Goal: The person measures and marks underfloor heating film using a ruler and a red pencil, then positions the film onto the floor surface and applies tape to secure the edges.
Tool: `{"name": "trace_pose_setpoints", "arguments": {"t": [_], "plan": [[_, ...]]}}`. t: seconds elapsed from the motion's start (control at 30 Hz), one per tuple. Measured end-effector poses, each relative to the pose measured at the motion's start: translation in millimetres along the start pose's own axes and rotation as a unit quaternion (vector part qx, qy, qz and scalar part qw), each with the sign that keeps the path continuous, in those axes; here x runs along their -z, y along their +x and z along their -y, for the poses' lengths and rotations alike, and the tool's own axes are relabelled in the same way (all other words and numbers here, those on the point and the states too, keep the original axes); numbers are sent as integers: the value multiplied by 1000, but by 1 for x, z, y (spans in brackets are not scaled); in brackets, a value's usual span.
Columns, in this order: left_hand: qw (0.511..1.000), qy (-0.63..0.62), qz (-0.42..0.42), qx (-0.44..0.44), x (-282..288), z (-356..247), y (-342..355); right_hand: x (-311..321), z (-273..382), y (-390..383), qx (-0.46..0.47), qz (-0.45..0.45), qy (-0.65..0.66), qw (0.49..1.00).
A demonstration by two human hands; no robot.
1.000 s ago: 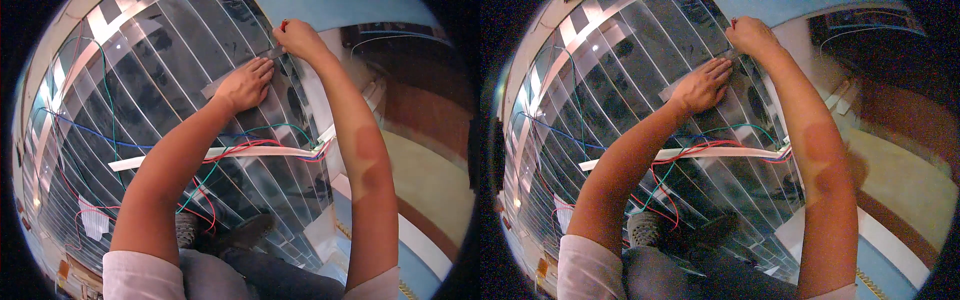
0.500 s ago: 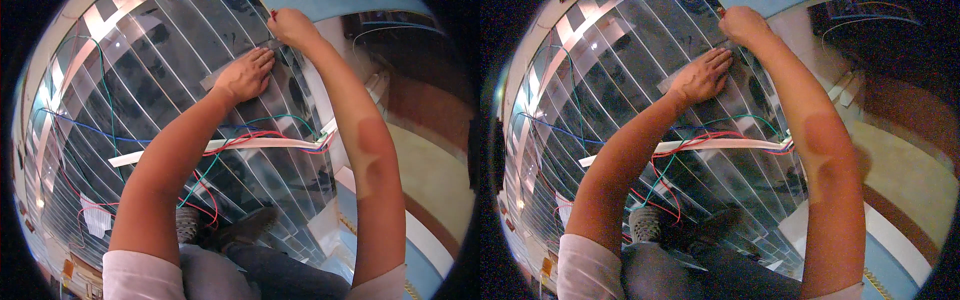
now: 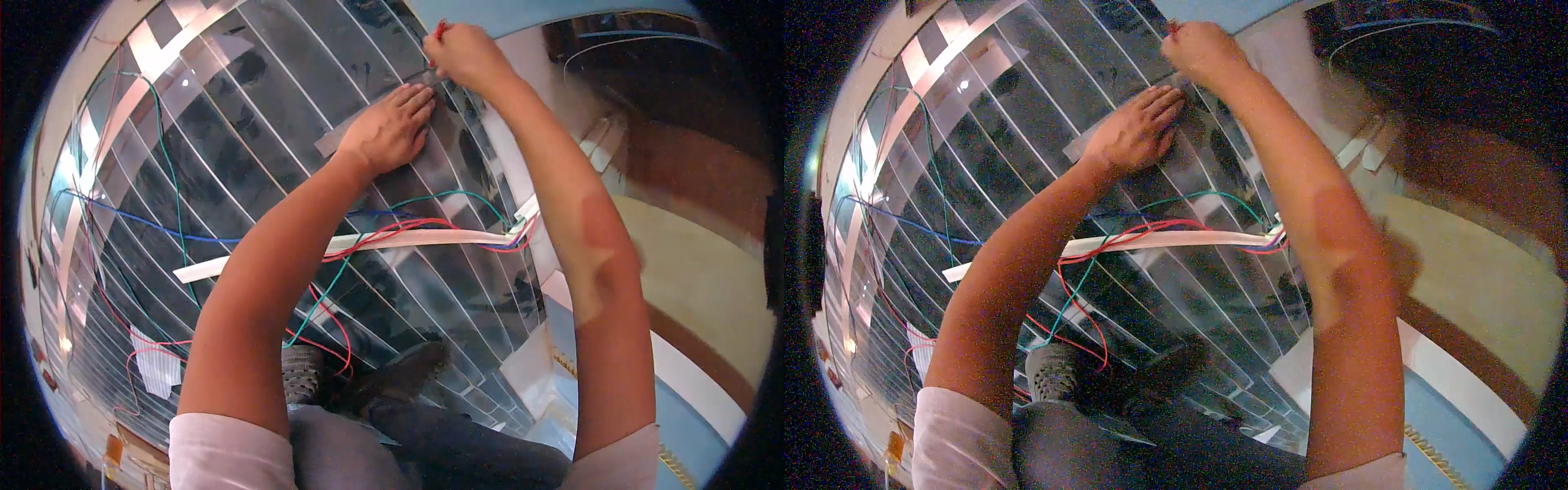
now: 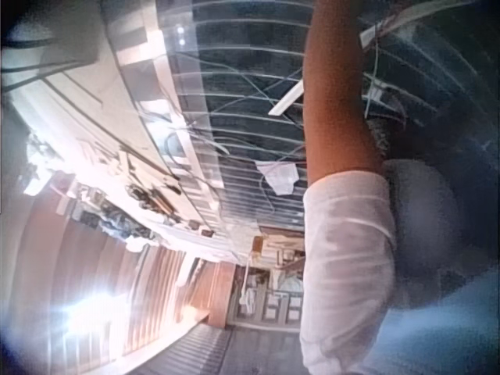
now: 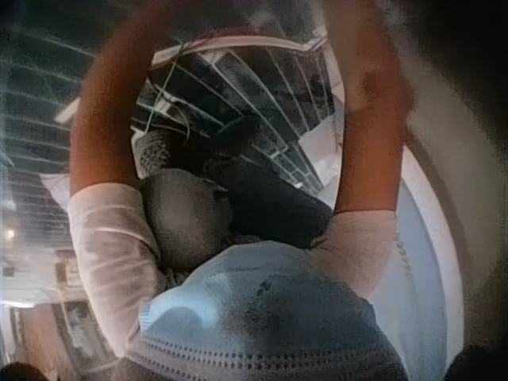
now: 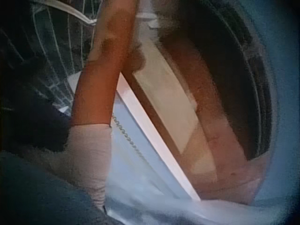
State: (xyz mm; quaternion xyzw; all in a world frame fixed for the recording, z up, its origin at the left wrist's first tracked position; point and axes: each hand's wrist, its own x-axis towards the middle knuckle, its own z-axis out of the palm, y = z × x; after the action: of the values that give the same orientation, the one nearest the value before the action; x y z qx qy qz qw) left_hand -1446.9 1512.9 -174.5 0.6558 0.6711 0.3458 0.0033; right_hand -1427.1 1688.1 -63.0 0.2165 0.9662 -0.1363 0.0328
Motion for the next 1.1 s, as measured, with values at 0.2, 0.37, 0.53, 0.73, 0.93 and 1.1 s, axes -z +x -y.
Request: {"name": "trace_pose_setpoints", "arguments": {"t": [0.2,0.37,0.53,0.73,0.93,1.1], "plan": [[1000,-14,5,-6,5,-7,2,1,4,-1,-10,16,1,1000],[991,-59,103,54,17,-7,-1,-14,37,-24,171,-52,33,983],[1000,-20,0,3,4,-3,1,0,21,-11,41,-8,17,999],[998,-46,33,17,10,-7,2,3,8,-1,21,14,6,1000],[999,-5,32,24,10,-4,-3,-13,20,-14,154,-40,76,984],[1000,-18,9,18,11,-7,1,-11,23,-14,57,7,20,998]]}}
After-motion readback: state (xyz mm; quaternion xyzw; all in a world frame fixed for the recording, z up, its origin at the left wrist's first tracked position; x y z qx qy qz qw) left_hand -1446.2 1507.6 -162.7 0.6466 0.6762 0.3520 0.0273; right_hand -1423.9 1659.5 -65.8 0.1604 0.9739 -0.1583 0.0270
